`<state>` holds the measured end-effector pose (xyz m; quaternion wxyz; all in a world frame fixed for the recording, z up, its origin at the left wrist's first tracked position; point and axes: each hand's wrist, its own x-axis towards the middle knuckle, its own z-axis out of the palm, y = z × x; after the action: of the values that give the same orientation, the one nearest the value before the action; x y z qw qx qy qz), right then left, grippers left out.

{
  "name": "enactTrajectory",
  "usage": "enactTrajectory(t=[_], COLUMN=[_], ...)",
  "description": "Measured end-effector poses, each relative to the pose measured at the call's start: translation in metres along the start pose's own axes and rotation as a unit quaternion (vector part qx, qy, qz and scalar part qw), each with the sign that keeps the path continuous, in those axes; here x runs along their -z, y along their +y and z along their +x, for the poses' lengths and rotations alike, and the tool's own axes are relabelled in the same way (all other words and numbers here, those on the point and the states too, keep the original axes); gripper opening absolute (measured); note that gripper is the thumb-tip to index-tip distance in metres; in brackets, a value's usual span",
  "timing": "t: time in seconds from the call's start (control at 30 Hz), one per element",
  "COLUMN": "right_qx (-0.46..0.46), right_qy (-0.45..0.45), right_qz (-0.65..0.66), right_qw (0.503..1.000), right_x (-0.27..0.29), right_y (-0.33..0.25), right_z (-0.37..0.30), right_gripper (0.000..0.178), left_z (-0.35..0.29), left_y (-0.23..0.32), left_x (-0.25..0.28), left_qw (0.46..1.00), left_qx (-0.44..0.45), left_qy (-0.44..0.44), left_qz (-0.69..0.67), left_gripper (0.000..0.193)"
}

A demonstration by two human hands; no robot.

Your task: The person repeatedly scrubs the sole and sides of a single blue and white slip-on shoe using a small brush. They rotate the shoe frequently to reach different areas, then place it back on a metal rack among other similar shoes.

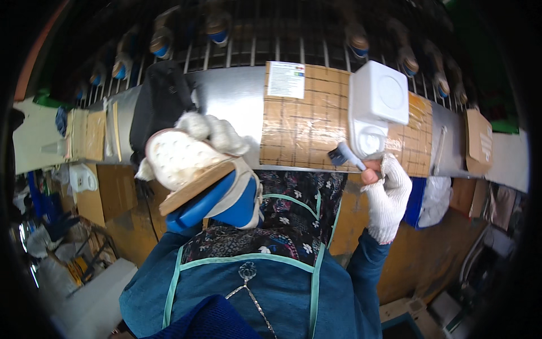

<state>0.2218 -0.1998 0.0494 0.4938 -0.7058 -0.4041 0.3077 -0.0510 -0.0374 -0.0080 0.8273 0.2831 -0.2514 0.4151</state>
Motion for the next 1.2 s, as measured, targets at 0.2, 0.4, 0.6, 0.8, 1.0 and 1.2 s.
enactTrajectory(t=[0.2,0.4,0.6,0.8,1.0,1.2], right_qx=[0.293,0.485,0.481,0.378,0.371,0.367], right_qy=[-0.098,-0.067,-0.073,-0.081,-0.106,-0.119], right_qz=[-0.061,-0.227,-0.239,-0.176,-0.161,-0.179], right_qw=[0.949,0.842,0.840,0.905,0.908,0.905], right_x=[-0.070,-0.100,-0.094,-0.088,-0.090,-0.093], right_y=[-0.063,-0.072,-0.068,-0.062,-0.054,-0.051], right_z=[0.020,0.032,0.030,0.023,0.019,0.020], right_gripper=[0.017,0.025,0.026,0.024,0.023,0.021], left_z=[-0.011,-0.031,-0.024,-0.015,-0.005,-0.011], left_y=[-0.006,0.003,0.003,0.009,0.004,-0.005], left_x=[0.003,0.006,-0.001,-0.003,-0.011,-0.011], left_qw=[0.997,0.990,0.992,0.996,0.998,0.993], left_qx=[-0.035,0.021,0.007,0.042,0.028,-0.030], left_qy=[0.064,0.140,0.122,0.074,0.064,0.106], left_qz=[-0.008,-0.002,-0.005,0.019,-0.004,-0.029], left_gripper=[0.118,0.124,0.120,0.110,0.115,0.114])
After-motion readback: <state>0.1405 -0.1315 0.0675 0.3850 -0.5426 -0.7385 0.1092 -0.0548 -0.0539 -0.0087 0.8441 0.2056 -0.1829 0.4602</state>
